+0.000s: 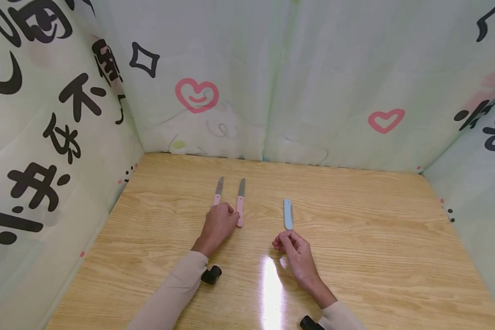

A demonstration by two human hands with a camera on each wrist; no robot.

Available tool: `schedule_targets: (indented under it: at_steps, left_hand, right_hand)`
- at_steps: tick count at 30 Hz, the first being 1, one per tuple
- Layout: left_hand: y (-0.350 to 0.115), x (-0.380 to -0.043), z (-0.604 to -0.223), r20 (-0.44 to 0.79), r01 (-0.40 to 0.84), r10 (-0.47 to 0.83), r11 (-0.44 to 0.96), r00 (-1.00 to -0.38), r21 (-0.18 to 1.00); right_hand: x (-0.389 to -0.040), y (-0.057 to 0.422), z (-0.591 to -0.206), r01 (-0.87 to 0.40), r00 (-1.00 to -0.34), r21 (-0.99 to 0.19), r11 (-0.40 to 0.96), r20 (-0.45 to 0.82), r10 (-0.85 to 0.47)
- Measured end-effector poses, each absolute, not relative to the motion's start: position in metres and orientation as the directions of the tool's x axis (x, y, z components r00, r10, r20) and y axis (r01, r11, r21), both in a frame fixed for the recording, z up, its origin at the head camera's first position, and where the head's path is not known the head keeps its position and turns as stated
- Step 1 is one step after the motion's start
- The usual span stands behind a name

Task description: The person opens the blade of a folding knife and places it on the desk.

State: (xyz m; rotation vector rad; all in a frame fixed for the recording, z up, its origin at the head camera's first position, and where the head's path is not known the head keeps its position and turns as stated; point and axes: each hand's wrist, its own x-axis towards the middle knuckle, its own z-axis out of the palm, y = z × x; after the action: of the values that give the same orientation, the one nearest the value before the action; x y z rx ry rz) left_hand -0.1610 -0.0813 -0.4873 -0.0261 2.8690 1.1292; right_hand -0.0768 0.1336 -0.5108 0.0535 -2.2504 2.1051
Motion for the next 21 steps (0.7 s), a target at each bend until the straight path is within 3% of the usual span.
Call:
schedule_targets:
  at_steps: [8, 15, 21]
  left_hand:
    - [-0.083, -0.145, -0.475, -0.018, 0.044, 0.085, 0.671, -0.996, 0.74]
    - [-0.08, -0.121, -0.471, 0.068, 0.18, 0.198, 0.629, -0.978, 0.756]
    - [-0.08, -0.109, -0.479, 0.158, 0.321, 0.377, 0.424, -0.913, 0.847]
  right_hand:
    - [-0.091, 0.147, -0.503, -0.089, -0.985, -0.989, 0.118, 0.105, 0.135]
    - [-0.108, 0.162, -0.493, -0.115, -0.992, -0.962, 0.247, 0.122, 0.013]
    - [-0.122, 0.169, -0.489, -0.072, -0.994, -0.928, 0.366, 0.035, -0.105]
